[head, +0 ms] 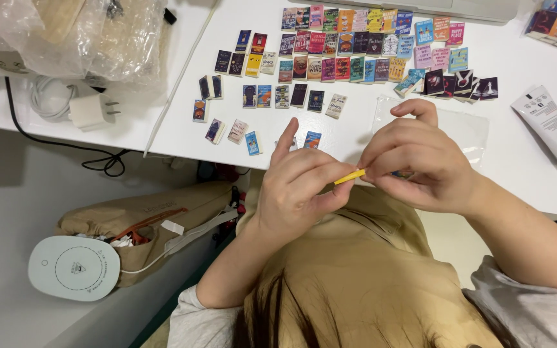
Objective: Assembling miniature books by sorting covers, bagging them, and gluing components.
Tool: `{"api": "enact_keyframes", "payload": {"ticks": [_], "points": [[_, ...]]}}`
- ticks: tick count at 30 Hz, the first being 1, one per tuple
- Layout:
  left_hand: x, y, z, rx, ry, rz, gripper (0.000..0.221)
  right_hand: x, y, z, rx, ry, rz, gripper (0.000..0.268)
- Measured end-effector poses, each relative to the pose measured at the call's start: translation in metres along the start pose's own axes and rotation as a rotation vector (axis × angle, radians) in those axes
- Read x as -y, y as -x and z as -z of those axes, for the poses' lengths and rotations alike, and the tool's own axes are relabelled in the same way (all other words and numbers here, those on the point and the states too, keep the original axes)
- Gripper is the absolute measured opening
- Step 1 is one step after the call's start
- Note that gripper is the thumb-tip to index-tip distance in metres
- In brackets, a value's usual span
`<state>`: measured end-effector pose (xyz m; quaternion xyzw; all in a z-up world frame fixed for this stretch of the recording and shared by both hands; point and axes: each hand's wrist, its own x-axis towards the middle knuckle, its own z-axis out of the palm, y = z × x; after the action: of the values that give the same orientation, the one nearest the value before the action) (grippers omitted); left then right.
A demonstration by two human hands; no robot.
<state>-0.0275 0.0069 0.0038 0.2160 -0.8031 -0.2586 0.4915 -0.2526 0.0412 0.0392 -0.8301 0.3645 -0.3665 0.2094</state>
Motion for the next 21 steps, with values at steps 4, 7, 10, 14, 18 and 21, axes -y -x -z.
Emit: {"api": "enact_keyframes", "payload": {"ticks": [4, 7, 10, 14, 18, 21], "points": [[-0.001, -0.002, 0.000, 0.015, 0.013, -0.006, 0.020, 0.001, 0.003, -0.002, -0.043, -0.060, -0.038, 0.013], [-0.004, -0.006, 0.001, 0.032, 0.033, -0.009, 0.013, -0.007, 0.008, -0.001, -0.036, 0.050, 0.083, 0.013], [-0.002, -0.007, -0.004, 0.026, 0.071, -0.023, 0.016, -0.003, 0.007, 0.004, -0.074, 0.029, 0.067, 0.006], [0.003, -0.010, -0.016, 0.100, 0.167, 0.012, 0.016, -0.022, 0.033, 0.034, -0.165, 0.080, -0.073, 0.015], [0.001, -0.022, -0.026, 0.042, 0.222, 0.053, 0.021, -0.062, 0.095, 0.131, -0.199, 0.708, -0.545, 0.027], [0.006, -0.026, -0.038, 0.045, 0.258, 0.069, 0.018, -0.130, 0.208, 0.207, -0.227, 1.012, -0.927, 0.017]]}}
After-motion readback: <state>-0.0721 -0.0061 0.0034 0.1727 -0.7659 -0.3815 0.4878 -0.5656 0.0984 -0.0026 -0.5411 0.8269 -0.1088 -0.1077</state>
